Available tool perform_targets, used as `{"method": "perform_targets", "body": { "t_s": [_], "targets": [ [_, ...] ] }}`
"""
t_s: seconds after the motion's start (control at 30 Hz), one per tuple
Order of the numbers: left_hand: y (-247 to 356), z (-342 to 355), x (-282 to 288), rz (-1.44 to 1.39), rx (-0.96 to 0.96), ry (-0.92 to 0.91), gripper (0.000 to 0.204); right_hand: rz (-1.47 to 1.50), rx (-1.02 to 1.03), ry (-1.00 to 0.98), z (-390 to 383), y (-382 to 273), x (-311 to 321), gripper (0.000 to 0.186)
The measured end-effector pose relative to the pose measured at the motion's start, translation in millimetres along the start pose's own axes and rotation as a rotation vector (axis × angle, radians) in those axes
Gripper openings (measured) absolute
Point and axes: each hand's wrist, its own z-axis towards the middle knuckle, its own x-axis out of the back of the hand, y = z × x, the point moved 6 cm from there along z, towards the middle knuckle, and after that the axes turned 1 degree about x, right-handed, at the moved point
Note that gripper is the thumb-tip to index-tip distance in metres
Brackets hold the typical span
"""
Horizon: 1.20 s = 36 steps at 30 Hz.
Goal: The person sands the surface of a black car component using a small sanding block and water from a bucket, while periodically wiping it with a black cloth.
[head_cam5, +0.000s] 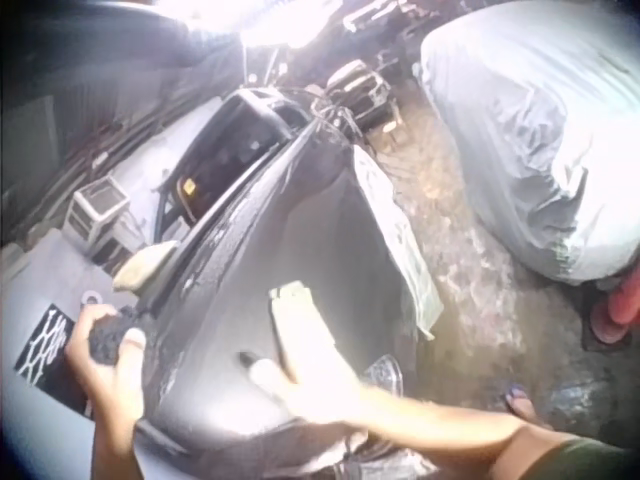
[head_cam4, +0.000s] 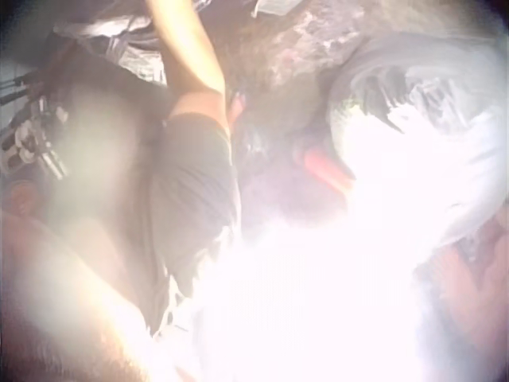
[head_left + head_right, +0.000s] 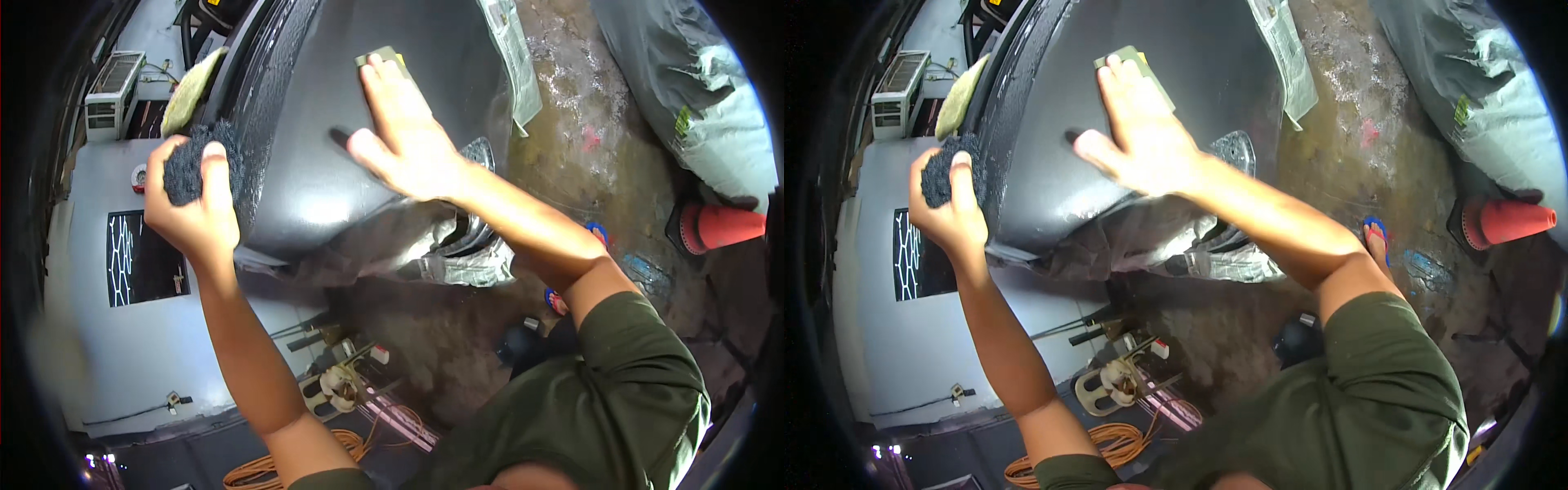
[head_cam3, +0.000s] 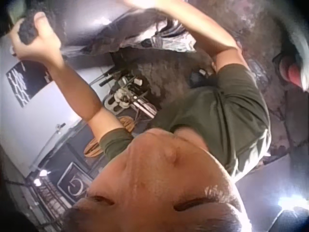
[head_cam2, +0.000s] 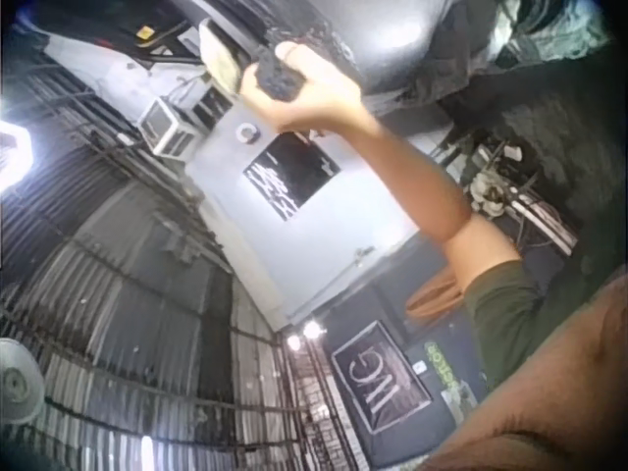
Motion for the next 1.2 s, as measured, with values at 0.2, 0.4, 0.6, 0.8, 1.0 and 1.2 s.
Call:
{"method": "perform_targets", "body": {
  "t_s": [0.2, 0.4, 0.6, 0.8, 1.0, 1.2],
  "targets": [
    [-19.0, -8.1, -1.9, -0.086, 0.018, 0.031, 0.027, -0.151, 0.152, -0.199, -52.8, -14.1, -17.2, 0.109],
    [-14.3, -8.3, 4.8, 0.078, 0.011, 0.084, 0.025, 0.001, 0.323, -0.32, -39.3, -81.9, -32.8, 0.103],
    [-32.4, -4.1, 11.2, -0.055, 0.032, 0.079, 0.028, 0.071, 0.113, 0.124, -53.5, 45.7, 10.1, 0.096],
    [-55.3, -4.8, 35.0, -0.105, -0.023, 0.116, 0.025, 0.15, 0.054, -0.013, -63.4, 22.5, -5.3, 0.097],
    [-78.8, 1.3, 57.9, -0.129, -0.034, 0.11, 0.029, 0.114, 0.163, -0.066, -72.1, 50.2, -3.3, 0.086],
    [-84.8, 16.4, 70.1, 0.017, -0.096, 0.08, 0.032, 0.012, -0.607, 0.301, -114.9, 189.1, 23.6, 0.081]
  ]
}}
